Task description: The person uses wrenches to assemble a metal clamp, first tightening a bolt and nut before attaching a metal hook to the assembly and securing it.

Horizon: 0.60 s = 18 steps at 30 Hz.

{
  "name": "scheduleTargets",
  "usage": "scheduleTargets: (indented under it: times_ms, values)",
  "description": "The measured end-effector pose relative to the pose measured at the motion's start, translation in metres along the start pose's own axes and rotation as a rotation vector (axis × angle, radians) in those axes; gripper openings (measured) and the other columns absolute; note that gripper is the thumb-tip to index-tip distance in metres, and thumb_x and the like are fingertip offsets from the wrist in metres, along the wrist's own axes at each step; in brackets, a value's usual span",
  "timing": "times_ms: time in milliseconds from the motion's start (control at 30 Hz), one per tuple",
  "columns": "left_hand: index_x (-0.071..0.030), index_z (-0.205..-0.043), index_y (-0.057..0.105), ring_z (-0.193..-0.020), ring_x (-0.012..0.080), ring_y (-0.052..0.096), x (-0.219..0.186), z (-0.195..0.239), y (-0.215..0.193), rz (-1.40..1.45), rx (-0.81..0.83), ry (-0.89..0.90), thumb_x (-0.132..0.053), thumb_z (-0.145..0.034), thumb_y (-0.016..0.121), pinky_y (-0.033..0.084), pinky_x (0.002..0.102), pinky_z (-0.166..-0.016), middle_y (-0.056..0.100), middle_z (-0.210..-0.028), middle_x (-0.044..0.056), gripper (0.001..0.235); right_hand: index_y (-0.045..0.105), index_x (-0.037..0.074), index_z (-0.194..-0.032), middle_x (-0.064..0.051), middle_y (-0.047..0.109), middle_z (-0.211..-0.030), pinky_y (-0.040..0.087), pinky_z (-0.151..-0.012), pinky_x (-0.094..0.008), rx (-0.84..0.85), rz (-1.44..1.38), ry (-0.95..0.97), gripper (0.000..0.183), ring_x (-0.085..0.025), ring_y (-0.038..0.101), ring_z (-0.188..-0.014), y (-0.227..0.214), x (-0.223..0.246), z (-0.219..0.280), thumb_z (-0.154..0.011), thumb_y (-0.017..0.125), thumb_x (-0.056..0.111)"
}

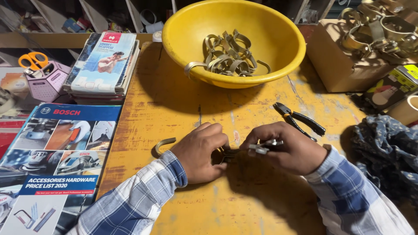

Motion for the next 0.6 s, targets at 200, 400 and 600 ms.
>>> scheduleTargets:
  times_ms: [200,400,600]
  values:
    - [-0.004,-0.090,0.061,-0.095,0.0344,0.057,0.002,0.001,0.003,0.022,-0.002,0.005,-0.027,-0.068,0.080,0.049,0.046,-0.082,0.055,-0.092,0.013,0.037,0.075,0.000,-0.104,-0.005,0.080,-0.097,0.059,-0.088,-0.028,0.018,-0.394,0.244,0.017,-0.011,0.072,-0.093,0.005,-0.041,0.008,-0.090,0.068,-0.007]
    - [-0.006,-0.089,0.062,-0.097,0.0334,0.057,-0.001,-0.001,0.000,0.016,0.023,-0.056,-0.027,-0.068,0.079,0.049,0.045,-0.085,0.055,-0.092,0.013,0.034,0.074,-0.001,-0.107,-0.005,0.079,-0.104,0.057,-0.090,-0.028,0.024,-0.287,0.096,0.026,-0.012,0.072,-0.098,-0.006,-0.025,0.009,-0.082,0.070,-0.004]
    - [-0.007,-0.090,0.062,-0.100,0.0330,0.057,-0.001,0.002,0.001,0.004,0.006,-0.077,-0.025,-0.068,0.078,0.050,0.045,-0.087,0.055,-0.095,0.012,0.033,0.074,-0.002,-0.094,-0.005,0.077,-0.089,0.056,-0.082,-0.027,-0.136,-0.373,0.173,0.013,-0.010,0.069,-0.088,-0.004,-0.027,0.011,-0.093,0.070,0.010]
Point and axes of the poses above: each hand's wrist, its own z-axis away from the middle knuckle, its own y-axis out of the palm, x = y × z, the point moved 2 cm from there along -z, towards the middle knuckle
